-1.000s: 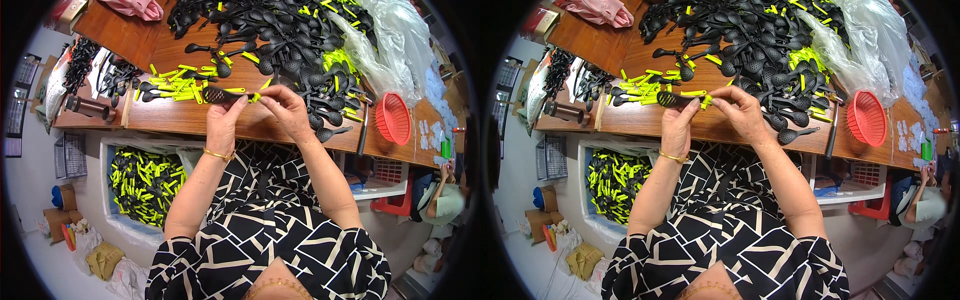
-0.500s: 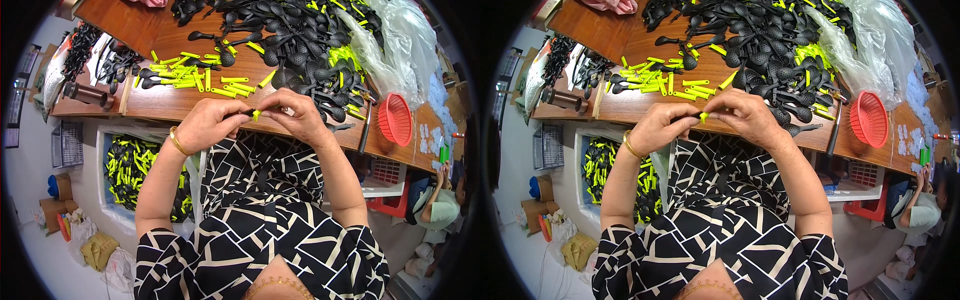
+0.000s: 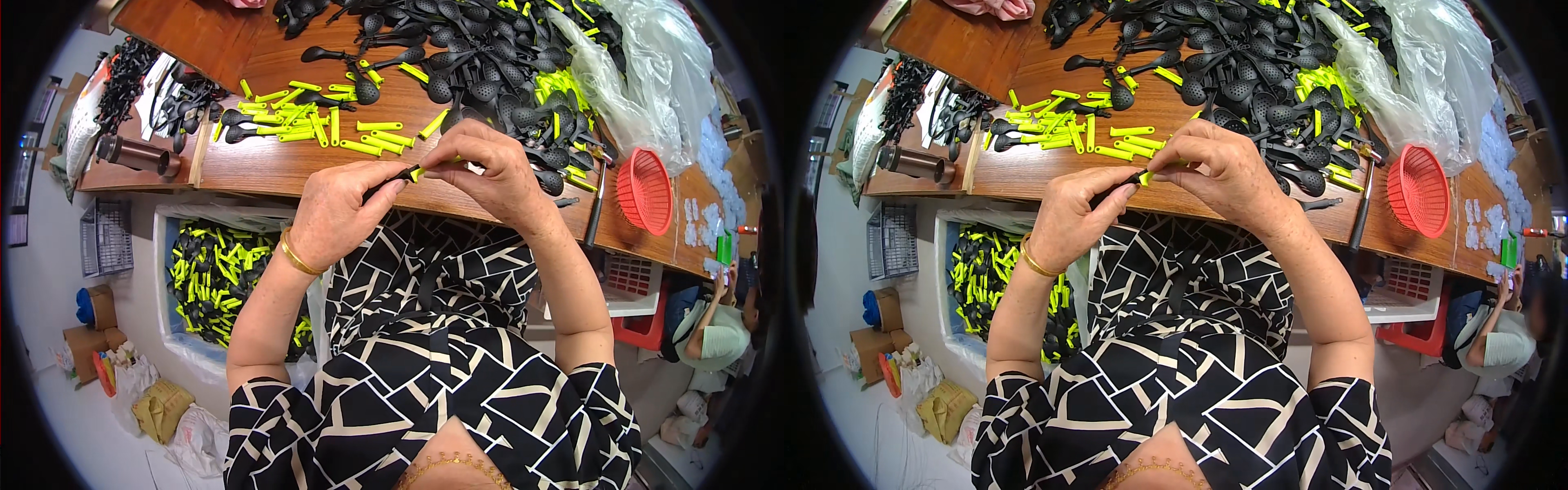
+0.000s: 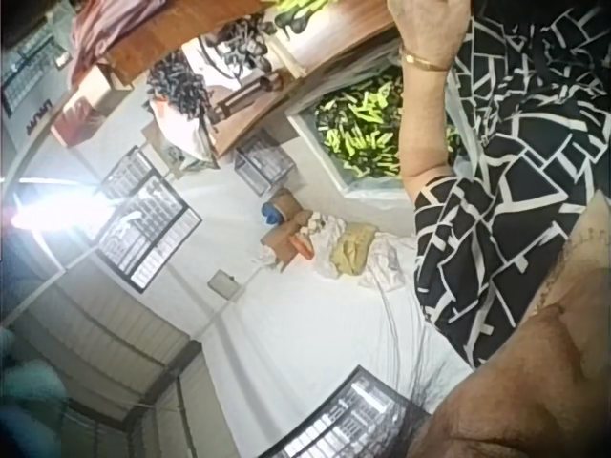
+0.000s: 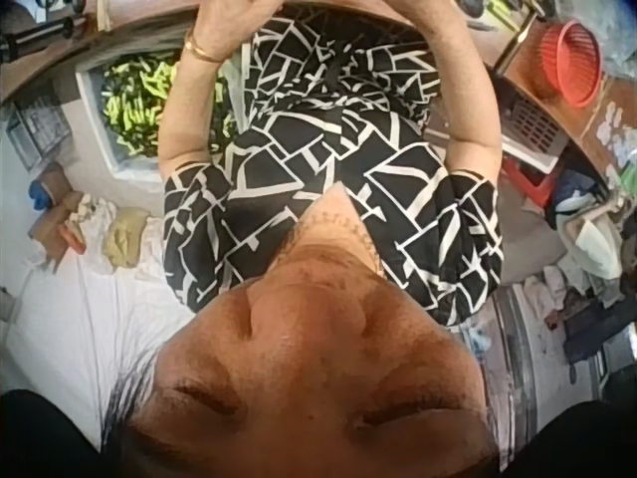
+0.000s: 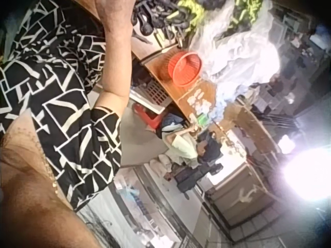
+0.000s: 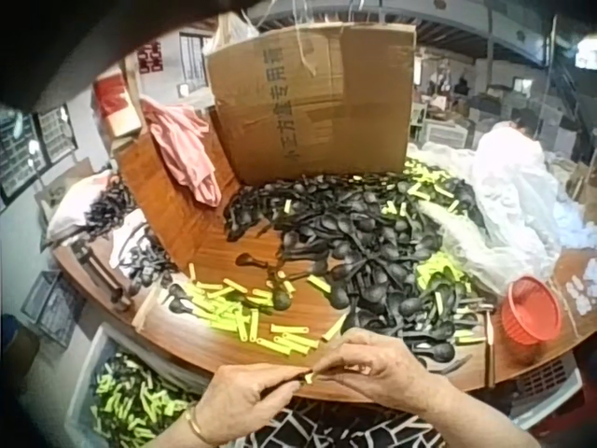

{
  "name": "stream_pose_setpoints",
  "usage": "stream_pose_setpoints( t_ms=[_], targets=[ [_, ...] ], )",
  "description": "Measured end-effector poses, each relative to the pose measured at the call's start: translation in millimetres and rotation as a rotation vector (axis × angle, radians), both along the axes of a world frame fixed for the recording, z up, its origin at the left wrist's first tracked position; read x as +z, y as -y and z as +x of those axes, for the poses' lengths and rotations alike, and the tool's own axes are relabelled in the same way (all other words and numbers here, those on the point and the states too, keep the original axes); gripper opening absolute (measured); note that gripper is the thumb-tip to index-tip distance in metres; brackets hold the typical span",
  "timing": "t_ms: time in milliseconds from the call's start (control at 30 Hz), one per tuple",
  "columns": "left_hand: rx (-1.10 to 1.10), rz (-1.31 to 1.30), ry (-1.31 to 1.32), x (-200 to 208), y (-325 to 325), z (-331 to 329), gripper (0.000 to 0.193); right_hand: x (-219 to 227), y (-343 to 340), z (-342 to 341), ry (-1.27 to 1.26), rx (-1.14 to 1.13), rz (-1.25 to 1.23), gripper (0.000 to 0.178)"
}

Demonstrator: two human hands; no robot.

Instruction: The person assembles kitchen utensils by inserting black perforated heads into neon green handles. Using a small hammer, the person taps the head onto the handle to secure it. The finished utensils are placed into a large bin below the table.

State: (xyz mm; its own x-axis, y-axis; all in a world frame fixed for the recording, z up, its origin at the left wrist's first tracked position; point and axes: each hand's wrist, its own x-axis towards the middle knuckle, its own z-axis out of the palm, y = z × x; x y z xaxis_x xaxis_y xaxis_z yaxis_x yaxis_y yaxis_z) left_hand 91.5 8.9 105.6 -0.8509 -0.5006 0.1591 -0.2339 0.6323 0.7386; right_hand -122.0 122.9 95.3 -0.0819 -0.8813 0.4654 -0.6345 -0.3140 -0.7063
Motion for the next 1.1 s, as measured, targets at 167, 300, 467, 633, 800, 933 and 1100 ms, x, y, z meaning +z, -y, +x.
stream_pose_setpoints(
  t_ms=[167, 300, 467, 633, 800, 933, 1100],
  targets=[
    [-0.035, -0.226, -0.138, -7, -1, -3, 0.02, 1, 1, 7, -0.014, -0.054, 0.018, 0.02],
    [-0.041, -0.299, -0.114, -13, -2, -3, 0.017, -9, 1, 9, -0.121, -0.067, 0.103, 0.021],
    [-0.088, -0.273, 0.083, -35, -15, 14, 0.025, -33, -6, 14, -0.24, 0.007, 0.201, 0.016],
    [-0.186, 0.9, 0.251, -72, 6, 34, 0.033, -60, -5, 23, -0.42, 0.148, -0.031, 0.013],
    [-0.125, 1.296, 0.031, -101, 4, 47, 0.032, -70, 9, 28, -0.462, 0.17, -0.138, 0.019],
    [0.016, 1.173, -0.112, -117, -2, 41, 0.026, -71, 32, 21, -0.397, 0.177, -0.062, 0.016],
    [0.246, 1.019, -0.301, -125, 13, 35, 0.023, -89, 95, -30, -0.259, -0.193, 0.045, 0.016]
  ],
)
